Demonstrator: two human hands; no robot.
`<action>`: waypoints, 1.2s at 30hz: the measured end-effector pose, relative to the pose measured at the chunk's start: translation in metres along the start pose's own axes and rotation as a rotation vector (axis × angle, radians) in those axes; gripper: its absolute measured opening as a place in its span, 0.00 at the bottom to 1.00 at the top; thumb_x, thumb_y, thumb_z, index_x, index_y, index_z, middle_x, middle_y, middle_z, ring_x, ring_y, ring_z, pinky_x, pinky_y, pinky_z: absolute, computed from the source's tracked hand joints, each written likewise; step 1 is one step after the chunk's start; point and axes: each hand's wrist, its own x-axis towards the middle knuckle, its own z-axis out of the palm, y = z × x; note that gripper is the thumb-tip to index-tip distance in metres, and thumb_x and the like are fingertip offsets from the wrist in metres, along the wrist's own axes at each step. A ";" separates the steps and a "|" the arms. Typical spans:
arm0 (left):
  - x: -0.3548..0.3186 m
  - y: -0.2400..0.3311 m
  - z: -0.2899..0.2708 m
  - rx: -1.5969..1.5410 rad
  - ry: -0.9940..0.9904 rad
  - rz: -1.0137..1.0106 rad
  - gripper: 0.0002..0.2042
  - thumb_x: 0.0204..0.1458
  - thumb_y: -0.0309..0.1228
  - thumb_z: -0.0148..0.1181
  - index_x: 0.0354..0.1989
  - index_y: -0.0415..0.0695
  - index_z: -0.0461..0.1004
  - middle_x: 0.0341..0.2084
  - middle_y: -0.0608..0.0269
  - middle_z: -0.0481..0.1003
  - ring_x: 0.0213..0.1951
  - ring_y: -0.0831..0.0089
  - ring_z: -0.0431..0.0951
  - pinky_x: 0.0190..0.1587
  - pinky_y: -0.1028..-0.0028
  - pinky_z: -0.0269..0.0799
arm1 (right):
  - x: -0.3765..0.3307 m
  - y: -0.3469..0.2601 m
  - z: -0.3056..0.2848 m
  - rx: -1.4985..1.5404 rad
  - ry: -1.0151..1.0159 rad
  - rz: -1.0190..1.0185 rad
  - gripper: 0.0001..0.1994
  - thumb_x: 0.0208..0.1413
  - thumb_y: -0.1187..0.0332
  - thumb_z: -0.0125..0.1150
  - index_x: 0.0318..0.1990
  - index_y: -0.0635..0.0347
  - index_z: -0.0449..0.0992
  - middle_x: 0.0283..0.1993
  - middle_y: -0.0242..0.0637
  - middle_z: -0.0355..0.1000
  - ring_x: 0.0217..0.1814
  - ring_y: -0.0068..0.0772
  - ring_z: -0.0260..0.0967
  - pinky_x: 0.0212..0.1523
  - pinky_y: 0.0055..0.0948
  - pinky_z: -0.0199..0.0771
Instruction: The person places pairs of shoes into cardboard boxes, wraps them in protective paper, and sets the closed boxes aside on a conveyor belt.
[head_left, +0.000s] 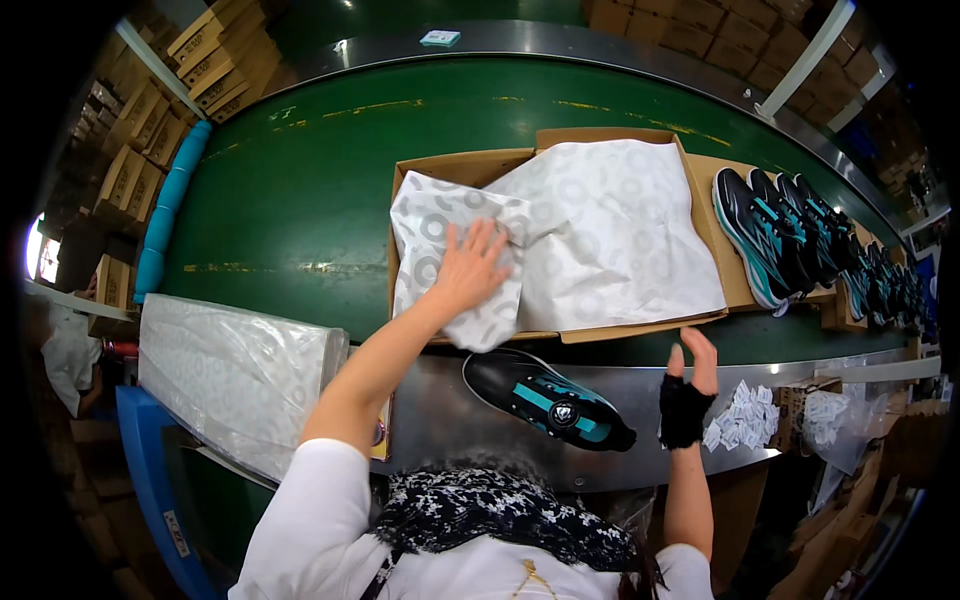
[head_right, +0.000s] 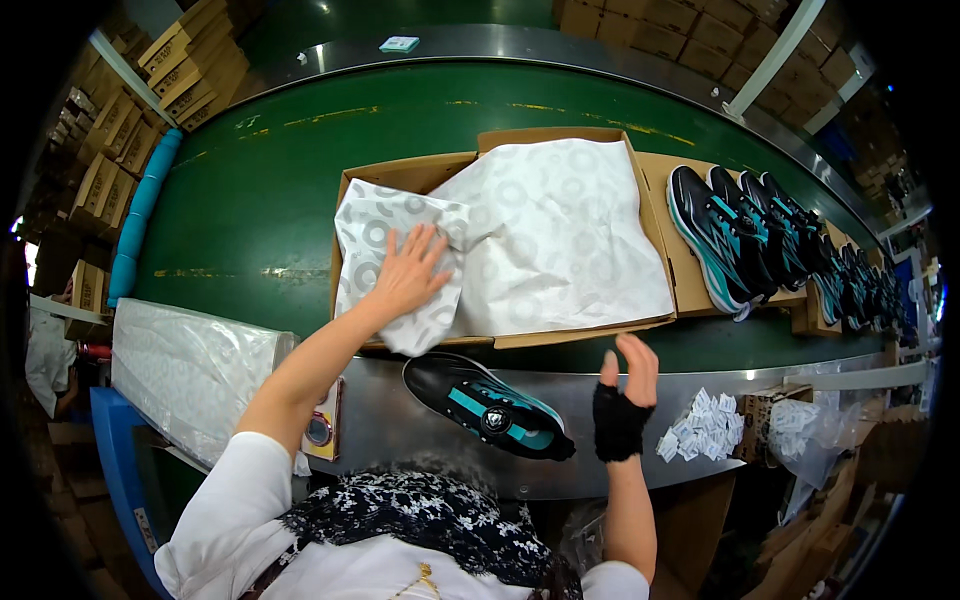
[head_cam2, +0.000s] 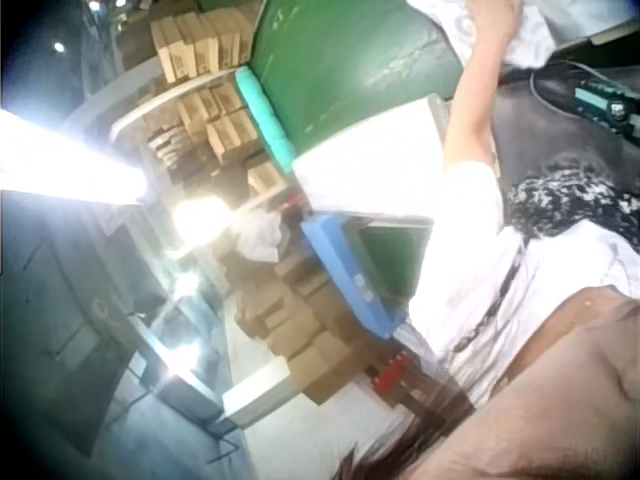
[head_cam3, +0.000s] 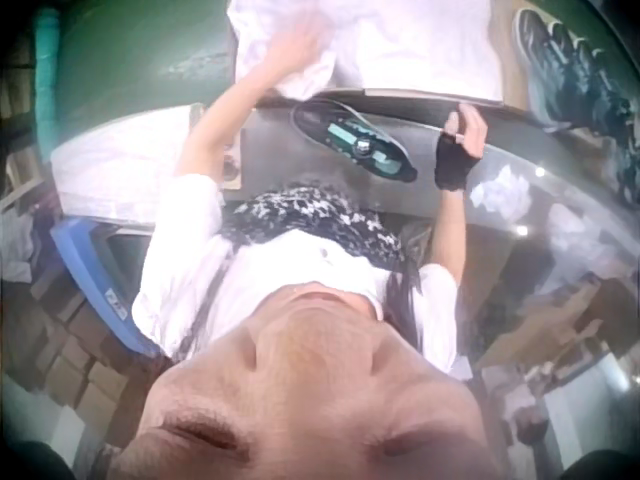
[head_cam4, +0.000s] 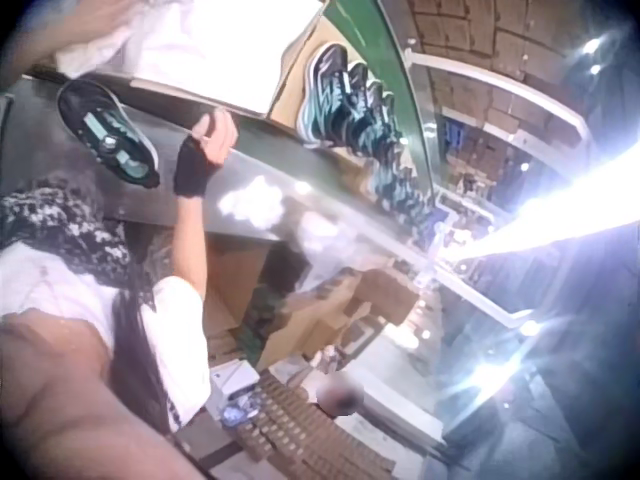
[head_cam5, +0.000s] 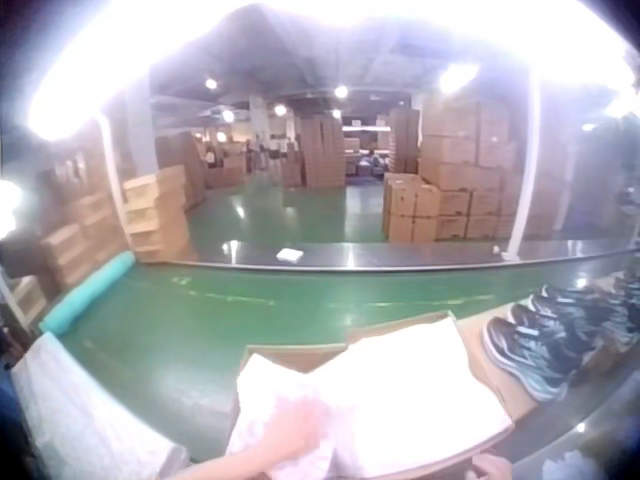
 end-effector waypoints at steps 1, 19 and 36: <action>0.008 -0.003 0.010 -0.001 0.000 0.003 0.25 0.49 0.41 0.50 0.54 0.42 0.59 0.55 0.48 0.56 0.58 0.56 0.54 0.56 0.45 0.41 | -0.012 0.008 -0.005 0.018 -0.041 0.126 0.09 0.47 0.77 0.53 0.38 0.64 0.69 0.41 0.44 0.68 0.43 0.44 0.66 0.46 0.31 0.64; -0.099 0.085 -0.077 -0.833 -0.161 0.109 0.42 0.25 0.41 0.73 0.52 0.39 0.58 0.49 0.49 0.62 0.51 0.56 0.63 0.53 0.64 0.57 | -0.072 0.009 0.007 1.060 -1.045 1.076 0.26 0.50 0.54 0.51 0.54 0.59 0.59 0.31 0.36 0.69 0.14 0.22 0.63 0.13 0.17 0.62; 0.008 -0.011 -0.076 -1.459 0.206 -1.125 0.35 0.39 0.49 0.62 0.47 0.30 0.63 0.40 0.53 0.70 0.39 0.68 0.70 0.42 0.71 0.66 | -0.028 -0.016 0.062 0.950 -1.098 0.734 0.23 0.49 0.65 0.57 0.51 0.65 0.62 0.32 0.36 0.70 0.32 0.22 0.66 0.35 0.22 0.67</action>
